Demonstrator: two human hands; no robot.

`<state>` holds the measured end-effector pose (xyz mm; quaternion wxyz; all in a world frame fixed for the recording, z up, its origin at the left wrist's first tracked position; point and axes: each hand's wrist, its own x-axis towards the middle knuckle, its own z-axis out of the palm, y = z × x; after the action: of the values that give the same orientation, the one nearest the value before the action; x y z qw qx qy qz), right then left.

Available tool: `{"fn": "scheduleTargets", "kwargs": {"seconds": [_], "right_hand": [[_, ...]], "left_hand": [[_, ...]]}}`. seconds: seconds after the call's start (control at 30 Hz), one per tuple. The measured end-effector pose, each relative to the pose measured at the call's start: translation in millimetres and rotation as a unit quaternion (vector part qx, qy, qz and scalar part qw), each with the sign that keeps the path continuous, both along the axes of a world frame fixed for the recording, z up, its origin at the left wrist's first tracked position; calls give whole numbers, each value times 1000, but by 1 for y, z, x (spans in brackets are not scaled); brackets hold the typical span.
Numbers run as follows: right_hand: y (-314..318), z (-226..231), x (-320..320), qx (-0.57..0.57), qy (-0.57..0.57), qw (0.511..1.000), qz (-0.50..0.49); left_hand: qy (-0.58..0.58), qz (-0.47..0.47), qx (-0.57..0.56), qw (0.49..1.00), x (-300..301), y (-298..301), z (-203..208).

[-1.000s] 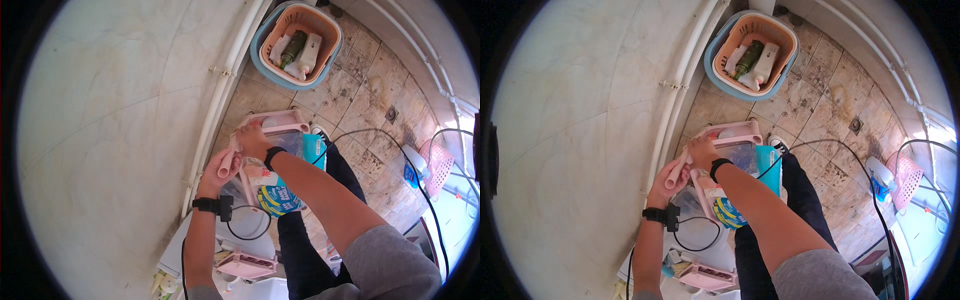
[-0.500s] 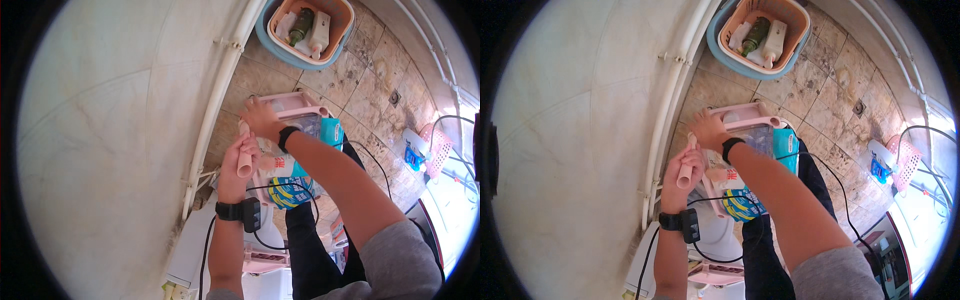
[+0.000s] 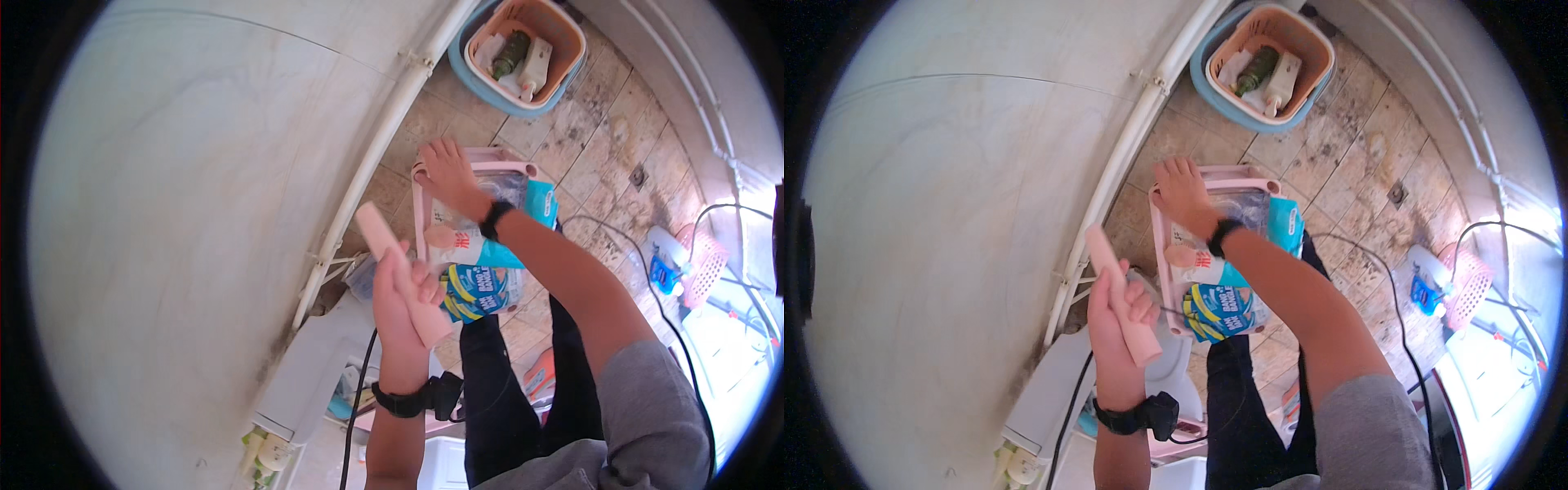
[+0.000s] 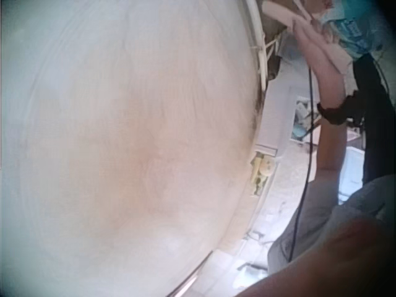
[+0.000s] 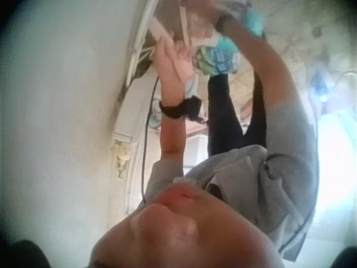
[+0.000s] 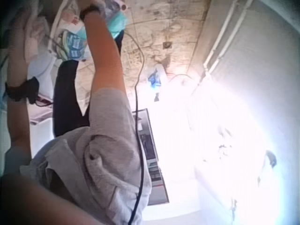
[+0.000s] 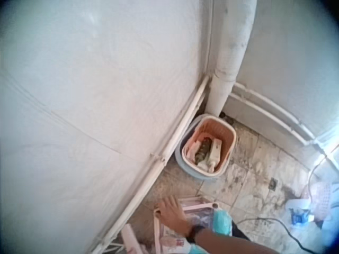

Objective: The person assembles a pink plastic rolling cart by connecting support tubes to the trays and placing cleaning supplies inside.

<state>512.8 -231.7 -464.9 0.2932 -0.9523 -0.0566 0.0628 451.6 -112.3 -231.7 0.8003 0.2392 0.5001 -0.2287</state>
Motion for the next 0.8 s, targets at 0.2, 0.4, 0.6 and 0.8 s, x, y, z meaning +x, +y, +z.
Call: {"fn": "scheduleTargets", "kwargs": {"seconds": [0.2, 0.4, 0.6, 0.8], "right_hand": [[5, 189, -93, 482, 610, 624, 76], [21, 231, -187, 407, 642, 628, 165], [70, 224, -292, 330, 656, 607, 304], [154, 215, -421, 249, 625, 609, 420]], "left_hand": [[-123, 141, 327, 926, -89, 16, 32], [-66, 294, 368, 880, -221, 31, 48], [49, 421, 345, 838, -388, 43, 51], [106, 490, 379, 778, -531, 92, 30]]}}
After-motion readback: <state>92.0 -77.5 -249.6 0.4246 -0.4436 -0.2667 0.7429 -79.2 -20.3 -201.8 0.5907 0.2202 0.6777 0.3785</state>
